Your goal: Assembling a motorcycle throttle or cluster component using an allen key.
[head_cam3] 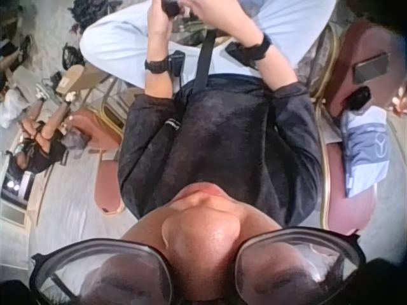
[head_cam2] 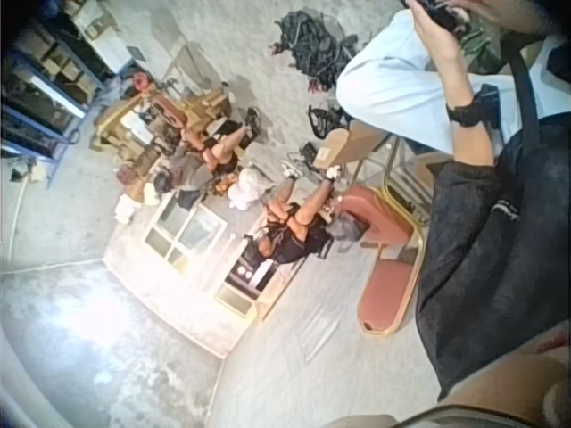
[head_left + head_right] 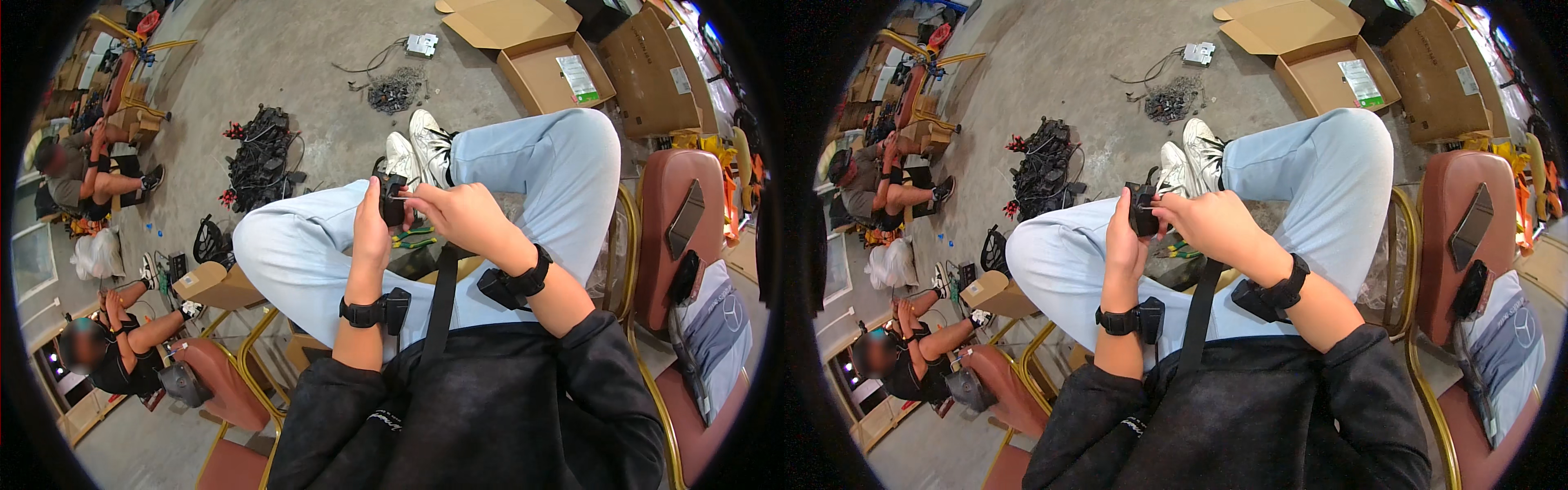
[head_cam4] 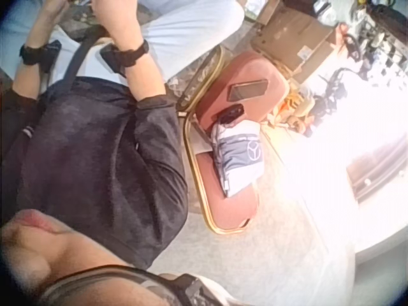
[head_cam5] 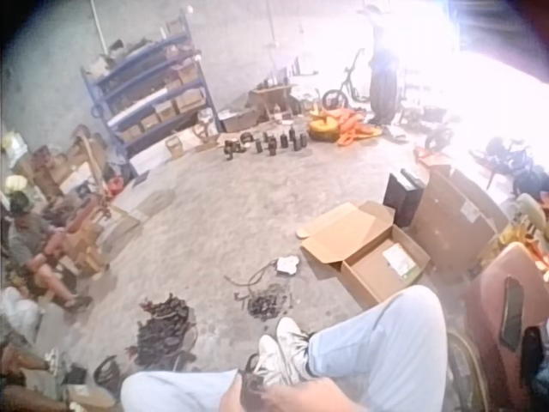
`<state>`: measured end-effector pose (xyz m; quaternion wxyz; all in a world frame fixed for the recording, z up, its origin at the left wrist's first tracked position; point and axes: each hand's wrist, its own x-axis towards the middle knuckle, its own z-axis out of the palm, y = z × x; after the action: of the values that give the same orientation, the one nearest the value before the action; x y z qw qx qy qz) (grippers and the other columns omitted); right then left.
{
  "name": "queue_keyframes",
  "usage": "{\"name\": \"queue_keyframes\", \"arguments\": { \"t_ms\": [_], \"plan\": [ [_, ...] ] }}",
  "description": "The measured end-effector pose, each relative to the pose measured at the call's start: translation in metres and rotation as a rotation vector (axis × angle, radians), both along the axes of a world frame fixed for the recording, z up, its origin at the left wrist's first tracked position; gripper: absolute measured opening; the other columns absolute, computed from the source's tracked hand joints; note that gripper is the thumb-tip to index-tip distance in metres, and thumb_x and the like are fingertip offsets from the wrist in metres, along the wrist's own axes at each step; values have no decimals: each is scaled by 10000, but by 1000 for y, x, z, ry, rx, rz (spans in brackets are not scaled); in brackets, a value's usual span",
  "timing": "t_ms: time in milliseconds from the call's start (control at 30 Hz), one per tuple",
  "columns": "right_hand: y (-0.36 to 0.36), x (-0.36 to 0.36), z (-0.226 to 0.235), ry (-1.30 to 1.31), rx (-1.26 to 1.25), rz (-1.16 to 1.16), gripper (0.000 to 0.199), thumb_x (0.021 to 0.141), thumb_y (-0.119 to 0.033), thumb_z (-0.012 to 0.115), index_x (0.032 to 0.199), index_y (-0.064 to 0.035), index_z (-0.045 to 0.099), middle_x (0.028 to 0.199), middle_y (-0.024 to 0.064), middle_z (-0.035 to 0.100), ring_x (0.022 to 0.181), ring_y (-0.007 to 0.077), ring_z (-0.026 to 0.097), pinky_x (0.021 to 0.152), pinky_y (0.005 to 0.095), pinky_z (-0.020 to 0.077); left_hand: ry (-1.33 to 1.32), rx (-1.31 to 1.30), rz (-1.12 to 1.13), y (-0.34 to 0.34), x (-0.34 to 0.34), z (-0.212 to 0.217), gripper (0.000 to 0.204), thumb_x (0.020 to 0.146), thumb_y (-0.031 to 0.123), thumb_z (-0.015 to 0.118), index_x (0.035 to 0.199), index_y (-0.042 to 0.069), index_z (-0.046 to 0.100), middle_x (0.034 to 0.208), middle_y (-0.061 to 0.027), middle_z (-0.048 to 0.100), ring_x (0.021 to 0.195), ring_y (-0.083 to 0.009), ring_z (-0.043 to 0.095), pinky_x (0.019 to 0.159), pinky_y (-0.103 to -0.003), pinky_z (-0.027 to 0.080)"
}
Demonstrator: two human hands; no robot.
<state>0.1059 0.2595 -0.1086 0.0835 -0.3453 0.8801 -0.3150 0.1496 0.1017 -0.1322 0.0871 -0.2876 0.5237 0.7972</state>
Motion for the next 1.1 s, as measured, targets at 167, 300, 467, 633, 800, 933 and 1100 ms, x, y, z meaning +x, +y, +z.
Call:
{"name": "queue_keyframes", "arguments": {
  "t_ms": [167, 300, 467, 633, 800, 933, 1100],
  "plan": [
    [-4, -1, 13, -828, -362, -151, 221, 922, -281, 504, 887, -92, 613, 641, 69, 645, 517, 256, 608, 479, 335, 467, 11, 188, 23, -6, 1, -5, 490, 988, 417, 293, 988, 1, 552, 706, -74, 585, 569, -142, 520, 516, -262, 389],
    [-1, 0, -7, -285, -220, -103, 213, 919, -287, 509, 921, -101, 612, 634, 85, 634, 536, 282, 607, 479, 351, 465, -5, 264, 85, -7, 1, -4, 471, 985, 413, 311, 1012, -1, 535, 722, -62, 575, 595, -140, 511, 530, -267, 380],
    [-4, 2, -12, -75, -120, -43, 186, 898, -260, 540, 1016, -131, 602, 598, 84, 610, 561, 276, 616, 472, 367, 462, -5, 189, 30, -5, 3, -2, 482, 986, 418, 320, 1046, -10, 533, 748, -62, 578, 611, -132, 497, 534, -262, 373],
    [0, 2, -12, 4, -107, -45, 199, 863, -222, 567, 1038, -134, 606, 658, 73, 635, 570, 253, 624, 462, 350, 461, 42, 179, -12, -4, 4, -4, 507, 985, 438, 326, 1079, -17, 530, 776, -62, 582, 626, -126, 490, 543, -262, 370],
    [3, 1, -12, 133, -12, 8, 212, 847, -197, 572, 1047, -131, 602, 717, 64, 657, 573, 242, 629, 471, 325, 468, 50, 201, -13, -4, 4, -7, 480, 984, 434, 341, 1059, -5, 521, 799, -60, 576, 650, -127, 494, 575, -260, 379],
    [-3, -1, 5, -491, -216, -105, 163, 898, -202, 526, 985, -97, 614, 757, 50, 672, 574, 228, 638, 486, 310, 469, 31, 172, 32, -4, 4, -3, 459, 984, 428, 348, 1053, 3, 508, 822, -61, 562, 660, -135, 492, 600, -267, 381],
    [-6, 0, 11, -852, -395, -212, 213, 919, -242, 523, 829, -58, 581, 533, 67, 561, 435, 229, 526, 469, 318, 431, 79, 367, 66, -7, 4, -2, 446, 986, 420, 346, 1062, 6, 494, 812, -61, 528, 701, -150, 486, 632, -274, 376]
  ]
}}
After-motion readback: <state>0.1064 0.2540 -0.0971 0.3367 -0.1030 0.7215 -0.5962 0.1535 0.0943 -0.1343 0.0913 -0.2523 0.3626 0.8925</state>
